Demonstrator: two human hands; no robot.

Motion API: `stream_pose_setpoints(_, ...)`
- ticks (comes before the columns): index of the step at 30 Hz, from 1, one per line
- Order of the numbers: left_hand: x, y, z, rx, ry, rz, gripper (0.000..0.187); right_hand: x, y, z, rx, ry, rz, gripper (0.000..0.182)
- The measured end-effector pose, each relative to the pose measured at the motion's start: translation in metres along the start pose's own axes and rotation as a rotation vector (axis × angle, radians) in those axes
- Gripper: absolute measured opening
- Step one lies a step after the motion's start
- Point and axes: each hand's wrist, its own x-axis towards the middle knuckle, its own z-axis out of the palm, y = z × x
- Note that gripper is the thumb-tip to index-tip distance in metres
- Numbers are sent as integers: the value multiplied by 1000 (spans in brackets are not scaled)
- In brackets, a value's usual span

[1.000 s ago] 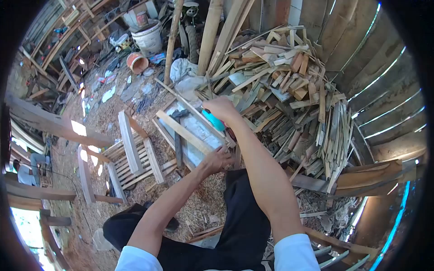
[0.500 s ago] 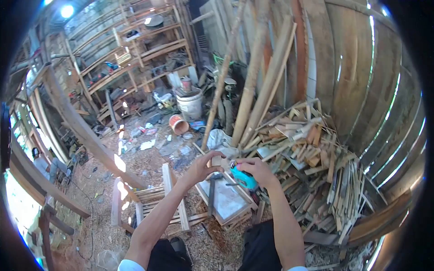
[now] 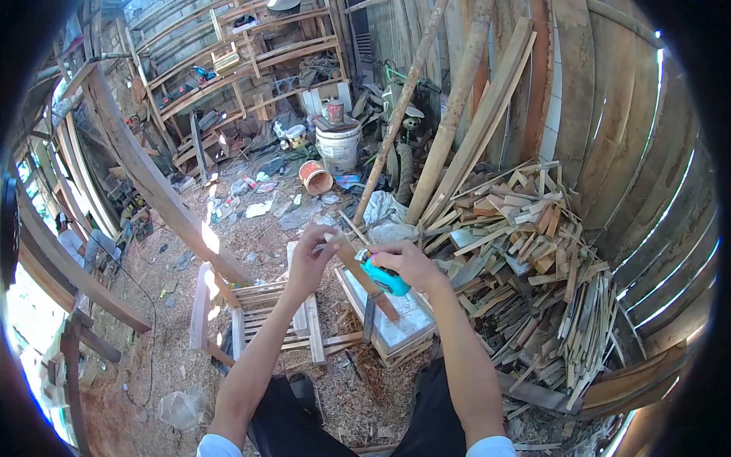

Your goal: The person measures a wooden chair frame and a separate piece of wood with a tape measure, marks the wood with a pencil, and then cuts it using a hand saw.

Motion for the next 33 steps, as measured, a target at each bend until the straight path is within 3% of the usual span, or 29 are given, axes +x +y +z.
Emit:
stream_pose_setpoints(4,-4,15,10,332,60,156,30,15,5,8,-174,43,-74,44)
stream_pose_setpoints(5,-6,17,13,319,51,119,30,13,13,10,-167,40,-35,44)
stream_pose_setpoints(8,9,22,12,439,-14,192,32,16,-3,18,18,15,-36,35)
stream_pose_setpoints(10,11,24,11,479,-181,281,38,17,-2,16,26,-1,-45,34)
stream_pose_setpoints(13,8,27,6,476,-250,357,47,14,3,9,62,-11,-20,33)
stream_pose_setpoints(17,7,40,2,462,-307,350,48,17,13,3,161,-33,7,33)
stream_pose_setpoints(22,9,47,-8,545,-409,273,38,13,11,8,48,-107,23,40)
stream_pose_setpoints(33,-3,25,-3,383,-230,260,25,12,11,14,10,-79,1,40)
